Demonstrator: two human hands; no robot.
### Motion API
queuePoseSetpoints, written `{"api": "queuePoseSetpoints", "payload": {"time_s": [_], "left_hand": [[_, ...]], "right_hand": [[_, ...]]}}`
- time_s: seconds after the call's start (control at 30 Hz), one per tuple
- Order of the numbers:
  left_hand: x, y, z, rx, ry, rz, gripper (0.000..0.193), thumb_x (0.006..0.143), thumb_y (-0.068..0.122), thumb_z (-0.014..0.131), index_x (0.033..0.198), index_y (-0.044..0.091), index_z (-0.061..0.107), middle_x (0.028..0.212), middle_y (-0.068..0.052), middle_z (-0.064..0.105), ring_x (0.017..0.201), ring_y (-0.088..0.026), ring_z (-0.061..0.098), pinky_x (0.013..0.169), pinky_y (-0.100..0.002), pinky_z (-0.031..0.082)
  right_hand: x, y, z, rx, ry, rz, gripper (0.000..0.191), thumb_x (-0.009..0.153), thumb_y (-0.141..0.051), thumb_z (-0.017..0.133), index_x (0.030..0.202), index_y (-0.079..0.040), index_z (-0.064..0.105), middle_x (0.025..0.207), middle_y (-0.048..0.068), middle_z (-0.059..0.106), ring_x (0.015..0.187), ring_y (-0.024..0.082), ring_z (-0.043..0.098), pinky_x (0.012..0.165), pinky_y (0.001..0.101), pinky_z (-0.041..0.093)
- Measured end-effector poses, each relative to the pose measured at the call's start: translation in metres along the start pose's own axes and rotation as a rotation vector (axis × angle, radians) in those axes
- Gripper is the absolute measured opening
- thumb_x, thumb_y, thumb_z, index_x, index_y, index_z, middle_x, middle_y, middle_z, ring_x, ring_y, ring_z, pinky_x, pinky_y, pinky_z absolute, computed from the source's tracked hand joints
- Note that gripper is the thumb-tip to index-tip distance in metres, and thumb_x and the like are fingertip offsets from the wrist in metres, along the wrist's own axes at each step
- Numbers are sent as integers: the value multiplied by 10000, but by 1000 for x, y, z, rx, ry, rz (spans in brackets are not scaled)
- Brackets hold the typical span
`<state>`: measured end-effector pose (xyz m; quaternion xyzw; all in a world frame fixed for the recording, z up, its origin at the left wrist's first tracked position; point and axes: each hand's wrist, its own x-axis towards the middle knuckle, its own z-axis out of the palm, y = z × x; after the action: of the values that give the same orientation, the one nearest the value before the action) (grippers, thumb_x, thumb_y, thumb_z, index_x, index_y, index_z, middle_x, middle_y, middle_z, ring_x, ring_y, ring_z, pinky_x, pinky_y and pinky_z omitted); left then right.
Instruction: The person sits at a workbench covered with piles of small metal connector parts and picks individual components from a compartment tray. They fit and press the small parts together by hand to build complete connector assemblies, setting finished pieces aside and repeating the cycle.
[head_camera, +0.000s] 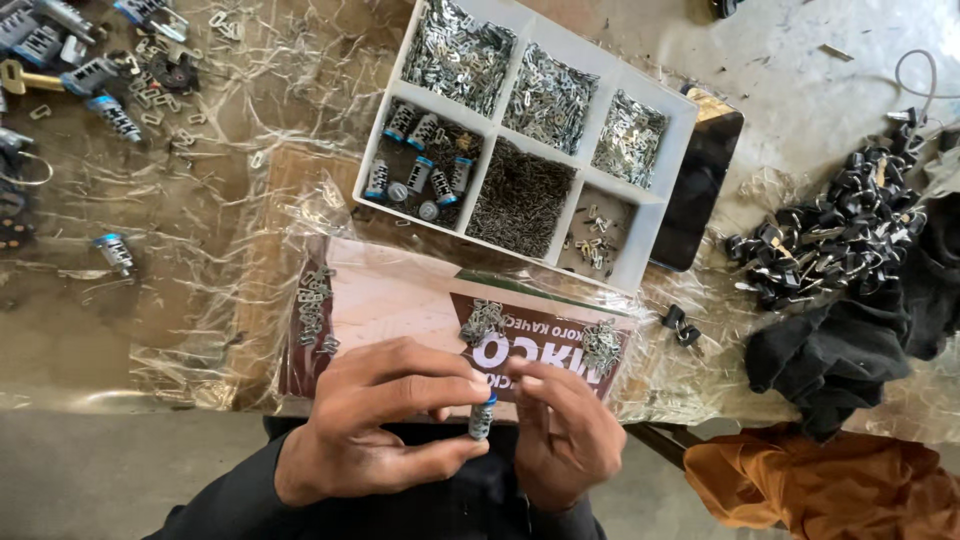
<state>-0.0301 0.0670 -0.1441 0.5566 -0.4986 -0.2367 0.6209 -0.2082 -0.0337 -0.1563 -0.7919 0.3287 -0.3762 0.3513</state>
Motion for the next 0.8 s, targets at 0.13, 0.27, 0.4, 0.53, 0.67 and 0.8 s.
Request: {"api": "queuePoseSetpoints", "payload": {"time_s": [0.13,0.27,0.4,0.53,0.67,0.8], "left_hand": [[0,-2,0,23,22,12,442,746,145,914,1144,88,731,1103,-64,730,945,-206,759,787,-298,621],[0,-4,3,46,3,60,430,743,162,928,1122,89,738,1057,-53,736,885,-195,748,750,-307,593],[-1,-3,3,52,1,68,428,743,175,931,1113,86,735,1045,-53,731,876,-208,745,742,-323,583],[0,-5,7,77,0,90,424,741,158,915,1113,88,724,1058,-52,723,893,-228,747,765,-328,600],[2,-5,14,161,-3,138,418,728,153,916,1099,106,731,1036,-38,720,847,-228,729,733,-325,582],[6,-7,17,70,-111,150,436,707,172,922,1098,89,747,1031,-45,737,797,-212,727,671,-326,545]], "right_hand": [[-10,-4,-10,657,13,246,132,911,41,745,1011,-25,690,1099,149,682,970,259,719,863,357,606],[-16,-4,-12,835,-153,242,111,933,28,764,1038,17,731,1032,121,659,986,239,655,892,344,552],[-19,-5,-11,742,-170,357,106,897,45,778,990,17,735,1023,127,649,983,251,658,858,331,545],[-17,-2,-20,680,-226,427,110,872,27,784,972,12,740,1014,132,663,937,221,669,812,305,542],[-12,7,-31,731,-338,545,147,838,-1,801,959,20,719,1015,131,673,914,194,662,804,297,525],[-12,17,-35,1149,-414,765,168,877,-8,802,970,8,663,1038,124,652,954,181,625,860,311,498]]}}
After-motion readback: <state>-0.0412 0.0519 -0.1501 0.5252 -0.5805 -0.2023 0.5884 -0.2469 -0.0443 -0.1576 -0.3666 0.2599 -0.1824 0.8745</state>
